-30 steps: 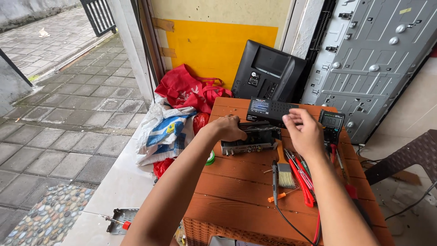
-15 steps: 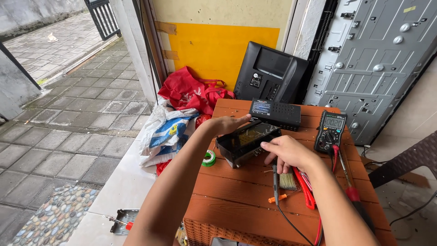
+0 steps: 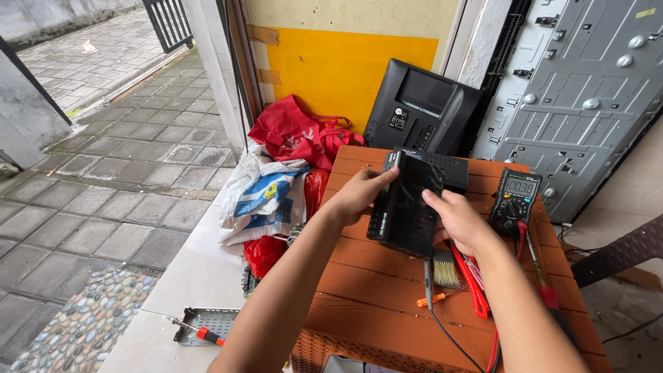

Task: Assembling the metal casing of an electronic device after inspecting the internal circuit board

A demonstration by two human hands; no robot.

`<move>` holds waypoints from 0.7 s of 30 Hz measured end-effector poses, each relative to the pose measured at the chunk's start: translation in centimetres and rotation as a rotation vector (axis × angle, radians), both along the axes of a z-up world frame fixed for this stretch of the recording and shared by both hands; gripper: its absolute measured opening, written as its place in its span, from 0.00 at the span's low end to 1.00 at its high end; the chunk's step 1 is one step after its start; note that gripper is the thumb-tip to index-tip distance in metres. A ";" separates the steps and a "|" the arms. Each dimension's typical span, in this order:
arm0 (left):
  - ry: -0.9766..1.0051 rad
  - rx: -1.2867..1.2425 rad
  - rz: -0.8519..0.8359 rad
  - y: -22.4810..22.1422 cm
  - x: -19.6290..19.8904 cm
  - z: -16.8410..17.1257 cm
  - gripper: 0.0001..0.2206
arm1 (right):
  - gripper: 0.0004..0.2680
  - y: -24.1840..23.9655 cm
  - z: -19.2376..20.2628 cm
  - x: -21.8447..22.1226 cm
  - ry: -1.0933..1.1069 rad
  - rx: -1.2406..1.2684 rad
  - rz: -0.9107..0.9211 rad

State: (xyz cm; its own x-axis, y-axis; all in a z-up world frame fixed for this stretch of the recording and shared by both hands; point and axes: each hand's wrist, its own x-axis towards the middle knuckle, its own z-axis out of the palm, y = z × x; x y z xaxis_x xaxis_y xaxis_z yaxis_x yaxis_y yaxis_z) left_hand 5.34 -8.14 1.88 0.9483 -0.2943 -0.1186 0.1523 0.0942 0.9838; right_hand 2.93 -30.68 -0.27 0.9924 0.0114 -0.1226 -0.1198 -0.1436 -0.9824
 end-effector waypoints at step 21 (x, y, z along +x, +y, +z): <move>-0.050 0.049 0.330 -2.9 -2.1 -3.6 0.34 | 0.14 2.5 0.4 -1.7 -0.368 -0.021 -0.186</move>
State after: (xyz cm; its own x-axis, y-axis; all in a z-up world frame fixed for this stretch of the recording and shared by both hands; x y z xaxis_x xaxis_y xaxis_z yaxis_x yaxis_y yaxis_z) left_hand 3.24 -11.02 -1.76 0.9965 0.0349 -0.0761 0.0730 0.0833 0.9938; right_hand 1.20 -28.14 0.11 0.9550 -0.1706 0.2425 0.2132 -0.1730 -0.9616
